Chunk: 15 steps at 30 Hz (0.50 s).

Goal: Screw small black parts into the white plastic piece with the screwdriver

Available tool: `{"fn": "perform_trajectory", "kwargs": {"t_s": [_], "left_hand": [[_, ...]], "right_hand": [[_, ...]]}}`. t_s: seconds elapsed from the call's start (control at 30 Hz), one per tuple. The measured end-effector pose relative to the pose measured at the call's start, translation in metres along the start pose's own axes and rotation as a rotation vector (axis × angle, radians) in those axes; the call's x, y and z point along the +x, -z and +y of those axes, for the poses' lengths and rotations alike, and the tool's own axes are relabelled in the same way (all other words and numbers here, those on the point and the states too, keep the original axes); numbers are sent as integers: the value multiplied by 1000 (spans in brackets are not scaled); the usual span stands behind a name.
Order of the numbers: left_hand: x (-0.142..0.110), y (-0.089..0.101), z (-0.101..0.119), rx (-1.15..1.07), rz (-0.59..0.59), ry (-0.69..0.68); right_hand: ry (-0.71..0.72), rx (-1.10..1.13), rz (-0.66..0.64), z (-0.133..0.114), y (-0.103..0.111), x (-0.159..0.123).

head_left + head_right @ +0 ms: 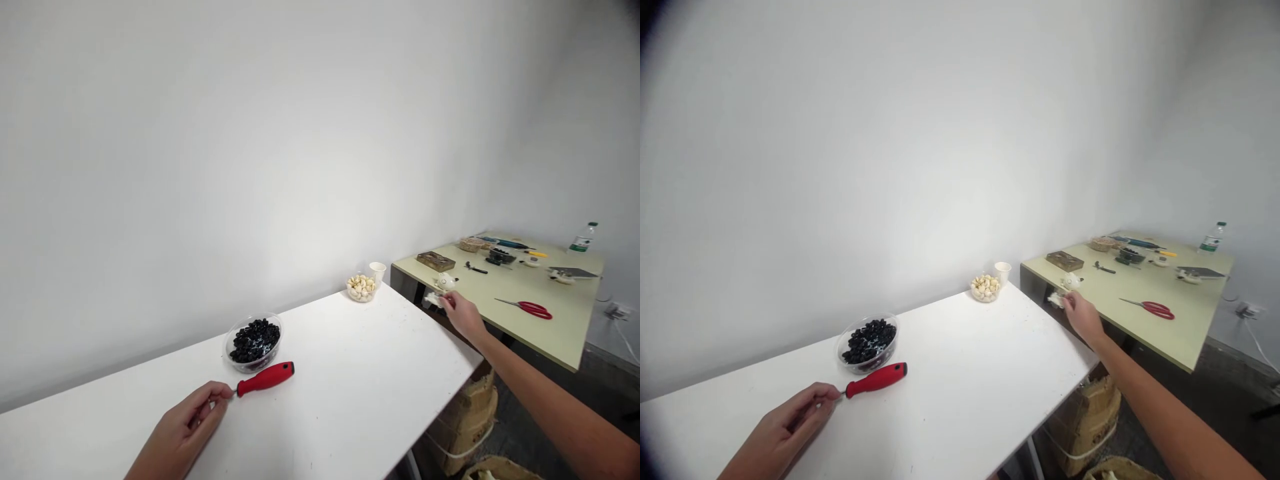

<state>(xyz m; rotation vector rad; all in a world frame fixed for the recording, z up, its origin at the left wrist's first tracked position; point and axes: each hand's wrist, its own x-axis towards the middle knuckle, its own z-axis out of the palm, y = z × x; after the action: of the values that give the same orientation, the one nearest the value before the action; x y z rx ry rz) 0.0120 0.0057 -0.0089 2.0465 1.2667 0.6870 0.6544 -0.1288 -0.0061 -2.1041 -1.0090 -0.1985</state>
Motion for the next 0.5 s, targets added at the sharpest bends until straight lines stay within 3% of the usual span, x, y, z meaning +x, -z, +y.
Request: {"fn": "perform_trajectory", "kwargs": {"t_s": [0.13,0.3,0.4,0.5], "left_hand": [[1,0,-2,26,-18,12],[-1,-1,-1,41,-4,8],[-3,-2,1,49,10,-8],[-4,-2,3,47,21,-14]], "right_hand": [[-181,-151,98,61,25,24],[-314,-247,105,92,33,40],[-227,-244,108,96,14,12],[-96,-226,107,108,-13,-63]]}}
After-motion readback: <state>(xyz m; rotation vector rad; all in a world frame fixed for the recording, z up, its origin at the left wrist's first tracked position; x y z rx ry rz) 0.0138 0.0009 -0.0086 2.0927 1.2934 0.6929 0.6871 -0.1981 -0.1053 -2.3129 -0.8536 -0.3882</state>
